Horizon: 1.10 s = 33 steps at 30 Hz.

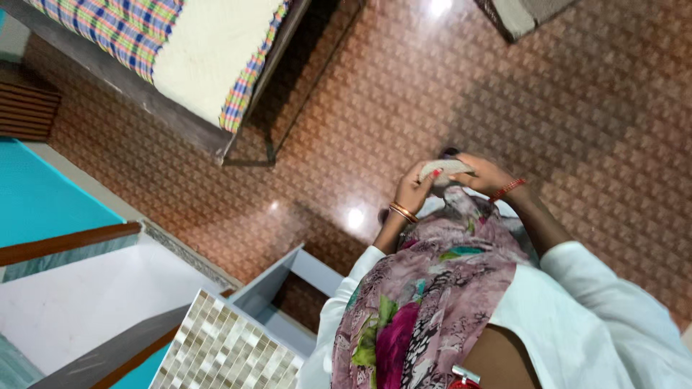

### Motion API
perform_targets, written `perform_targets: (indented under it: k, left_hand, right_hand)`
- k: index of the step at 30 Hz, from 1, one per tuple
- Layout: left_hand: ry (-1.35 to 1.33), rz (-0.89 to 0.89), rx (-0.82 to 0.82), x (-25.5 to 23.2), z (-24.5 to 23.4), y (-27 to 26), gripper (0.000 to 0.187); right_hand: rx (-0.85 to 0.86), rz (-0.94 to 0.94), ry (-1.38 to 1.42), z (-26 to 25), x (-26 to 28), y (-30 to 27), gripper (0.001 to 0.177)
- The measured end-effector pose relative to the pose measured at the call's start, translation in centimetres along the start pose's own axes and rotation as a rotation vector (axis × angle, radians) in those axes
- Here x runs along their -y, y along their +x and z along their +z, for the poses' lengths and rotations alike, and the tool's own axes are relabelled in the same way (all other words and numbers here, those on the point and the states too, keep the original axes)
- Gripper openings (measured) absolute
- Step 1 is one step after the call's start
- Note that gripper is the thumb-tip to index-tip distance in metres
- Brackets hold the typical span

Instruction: The person folds a quilted mat, picks up clothespins from the floor and puts them in a basket, wipes a tiled counter with a cloth, and places a rug on the floor.

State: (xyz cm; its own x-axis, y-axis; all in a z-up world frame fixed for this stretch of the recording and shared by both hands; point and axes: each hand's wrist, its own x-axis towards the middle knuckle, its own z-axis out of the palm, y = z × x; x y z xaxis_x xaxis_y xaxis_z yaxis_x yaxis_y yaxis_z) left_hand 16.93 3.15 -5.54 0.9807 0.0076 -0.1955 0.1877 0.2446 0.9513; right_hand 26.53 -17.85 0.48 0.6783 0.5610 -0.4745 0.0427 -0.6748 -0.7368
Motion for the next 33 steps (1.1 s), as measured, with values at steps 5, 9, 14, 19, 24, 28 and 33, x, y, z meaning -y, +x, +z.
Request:
perform_targets:
  k: [5, 9, 14, 19, 24, 28, 33]
  left_hand:
    - [0.177, 0.088, 0.09, -2.0, 4.5, 7.2, 0.029]
    - [0.502, 0.074, 0.202, -2.2, 8.3, 14.5, 0.035]
    - [0.75, 0.04, 0.305, -1.7, 13.3, 23.2, 0.043]
    - [0.913, 0.185, 0.209, -0.2, 17.2, 30.7, 0.038]
    - [0.24, 0.201, 0.287, -1.8, 19.3, 36.3, 0.033]
    - [0.259, 0.185, 0.264, -4.7, 21.2, 41.7, 0.026]
    - [0.095, 0.109, 0.457, -7.8, 23.4, 51.6, 0.028]
  right_hand:
    - [-0.216, 0.053, -0.092, -7.3, -3.4, 0.9, 0.037]
    - [-0.466, -0.105, 0.001, -14.3, -6.8, 0.9, 0.034]
    - [-0.589, -0.122, -0.038, -22.6, -8.4, 0.3, 0.03]
    - [-0.615, -0.225, 0.132, -28.3, -10.9, 1.1, 0.032]
    - [-0.701, -0.16, 0.473, -31.5, -15.6, 3.6, 0.035]
    - [-0.605, -0.133, 0.603, -33.6, -18.4, 7.5, 0.035]
    - [-0.456, 0.044, 0.304, -41.1, -19.0, 14.2, 0.052]
